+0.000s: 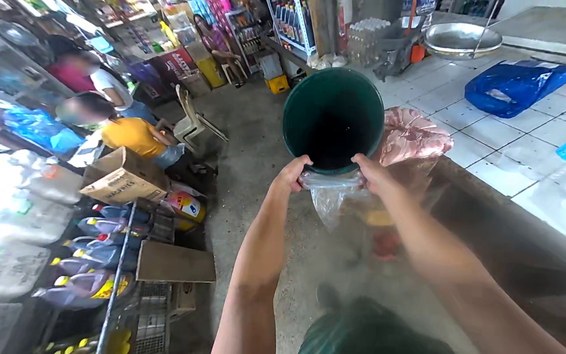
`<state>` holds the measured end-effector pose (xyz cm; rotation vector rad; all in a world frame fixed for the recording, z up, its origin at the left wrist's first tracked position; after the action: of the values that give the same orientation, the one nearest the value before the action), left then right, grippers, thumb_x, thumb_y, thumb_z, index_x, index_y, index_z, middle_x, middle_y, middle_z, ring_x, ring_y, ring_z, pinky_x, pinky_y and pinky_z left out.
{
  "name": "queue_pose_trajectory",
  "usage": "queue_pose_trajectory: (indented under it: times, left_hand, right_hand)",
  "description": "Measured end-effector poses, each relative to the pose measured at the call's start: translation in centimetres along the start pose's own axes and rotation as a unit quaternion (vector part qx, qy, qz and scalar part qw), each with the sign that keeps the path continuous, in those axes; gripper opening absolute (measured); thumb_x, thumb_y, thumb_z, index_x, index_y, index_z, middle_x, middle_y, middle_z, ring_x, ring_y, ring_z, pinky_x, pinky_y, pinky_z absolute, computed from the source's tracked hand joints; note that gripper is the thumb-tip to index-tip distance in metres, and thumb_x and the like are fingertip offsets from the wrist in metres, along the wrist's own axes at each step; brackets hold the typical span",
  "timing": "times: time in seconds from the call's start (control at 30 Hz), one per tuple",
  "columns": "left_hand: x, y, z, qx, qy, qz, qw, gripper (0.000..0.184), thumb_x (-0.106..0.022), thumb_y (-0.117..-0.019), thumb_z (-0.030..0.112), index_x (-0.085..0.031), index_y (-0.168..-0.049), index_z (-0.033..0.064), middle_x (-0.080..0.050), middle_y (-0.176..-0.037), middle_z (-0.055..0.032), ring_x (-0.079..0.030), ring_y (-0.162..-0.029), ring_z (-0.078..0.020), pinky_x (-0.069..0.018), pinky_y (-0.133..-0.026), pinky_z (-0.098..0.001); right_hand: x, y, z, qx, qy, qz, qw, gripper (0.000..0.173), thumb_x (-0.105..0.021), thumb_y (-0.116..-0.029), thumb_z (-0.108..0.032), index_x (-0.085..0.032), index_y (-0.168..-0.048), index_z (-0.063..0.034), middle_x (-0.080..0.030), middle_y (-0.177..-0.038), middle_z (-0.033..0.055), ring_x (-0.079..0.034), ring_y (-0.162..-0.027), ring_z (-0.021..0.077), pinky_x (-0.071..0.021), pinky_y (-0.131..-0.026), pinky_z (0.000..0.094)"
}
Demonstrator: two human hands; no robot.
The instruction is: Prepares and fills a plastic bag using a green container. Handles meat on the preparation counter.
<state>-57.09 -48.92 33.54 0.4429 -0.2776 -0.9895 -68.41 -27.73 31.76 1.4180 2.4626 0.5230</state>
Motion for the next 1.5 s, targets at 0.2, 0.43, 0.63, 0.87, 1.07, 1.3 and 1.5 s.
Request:
queue_pose_trajectory:
  times: [0.2,0.43,0.63,0.87,1.07,1.3,1.5]
  left_hand:
    - [0.8,1.6,-2.2,0.003,-0.030,-0.022,0.999,0.020,-0.053,-0.0980,0.025,-0.052,-0.081,0.0143,-0.050,-0.062,0.0001,-0.050,-0.051,-0.0121,-0.0480,-0.050,-0.0283]
    - [3.7,1.0,-4.0,0.023,-0.062,-0.055,0.996,0.019,-0.054,-0.1003,0.026,-0.052,-0.085,0.0150,-0.046,-0.060,0.0020,-0.048,-0.049,-0.0101,-0.0470,-0.048,-0.0261]
    - [5.5,0.5,-5.6,0.035,-0.058,-0.065,0.996,0.017,-0.057,-0.0993,0.025,-0.055,-0.087,0.0136,-0.043,-0.059,0.0026,-0.044,-0.047,-0.0097,-0.0440,-0.046,-0.0253]
    - [7.0,0.0,-7.7,0.051,-0.012,-0.089,0.995,0.035,-0.056,-0.1029,0.046,-0.064,-0.108,0.0131,-0.059,-0.073,-0.0020,-0.058,-0.060,-0.0132,-0.0522,-0.055,-0.0295]
    - [8.1,-0.1,-9.2,0.112,-0.010,-0.060,0.992,0.074,-0.037,-0.0955,0.080,-0.062,-0.115,0.0131,-0.065,-0.082,-0.0091,-0.064,-0.068,-0.0207,-0.0555,-0.060,-0.0377]
    - [8.4,0.2,-10.8,0.094,-0.054,-0.033,0.994,0.066,-0.037,-0.0992,0.075,-0.059,-0.114,0.0145,-0.054,-0.072,-0.0048,-0.054,-0.058,-0.0177,-0.0515,-0.054,-0.0359]
    - [8.6,0.2,-12.4,0.099,-0.056,-0.033,0.993,0.062,-0.046,-0.0998,0.070,-0.061,-0.124,0.0144,-0.062,-0.084,-0.0092,-0.062,-0.069,-0.0209,-0.0549,-0.062,-0.0384]
  right_hand:
    - [-0.5,1.4,3.1,-0.014,-0.048,-0.002,0.999,0.041,-0.063,-0.0959,-0.045,-0.056,-0.116,-0.0102,-0.050,-0.079,0.0035,-0.049,-0.053,0.0152,-0.0524,-0.052,0.0363]
    - [-3.0,2.8,6.1,-0.032,-0.076,0.005,0.997,0.038,-0.062,-0.0986,-0.035,-0.052,-0.124,-0.0083,-0.053,-0.075,0.0045,-0.052,-0.050,0.0153,-0.0540,-0.049,0.0346]
    - [-4.7,4.3,7.4,-0.069,-0.084,0.053,0.993,0.061,-0.053,-0.1000,-0.061,-0.051,-0.130,-0.0086,-0.056,-0.074,0.0078,-0.053,-0.048,0.0176,-0.0538,-0.049,0.0363]
    - [-5.6,5.1,9.0,-0.062,-0.040,0.099,0.992,0.067,-0.045,-0.1036,-0.063,-0.051,-0.135,-0.0036,-0.061,-0.078,0.0136,-0.056,-0.049,0.0208,-0.0558,-0.051,0.0382]
    - [-6.0,5.2,11.1,-0.069,-0.069,0.105,0.990,0.063,-0.049,-0.1032,-0.060,-0.054,-0.127,-0.0024,-0.061,-0.072,0.0122,-0.057,-0.047,0.0206,-0.0567,-0.050,0.0376]
    - [-5.7,5.3,13.1,-0.082,-0.074,0.084,0.990,0.060,-0.051,-0.1028,-0.059,-0.052,-0.128,-0.0045,-0.056,-0.071,0.0098,-0.055,-0.047,0.0190,-0.0560,-0.049,0.0358]
    - [-5.7,5.4,14.6,-0.111,-0.075,0.083,0.987,0.065,-0.050,-0.1019,-0.062,-0.050,-0.130,-0.0032,-0.060,-0.072,0.0123,-0.056,-0.047,0.0192,-0.0561,-0.049,0.0350]
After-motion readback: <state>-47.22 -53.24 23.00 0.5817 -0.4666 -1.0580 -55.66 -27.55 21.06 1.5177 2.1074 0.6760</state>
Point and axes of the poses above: each hand's wrist, its own y-axis away from the middle knuckle, its own x-axis out of the back of the hand, z = x × y, the point moved 5 cm from there along -y, towards the middle knuckle
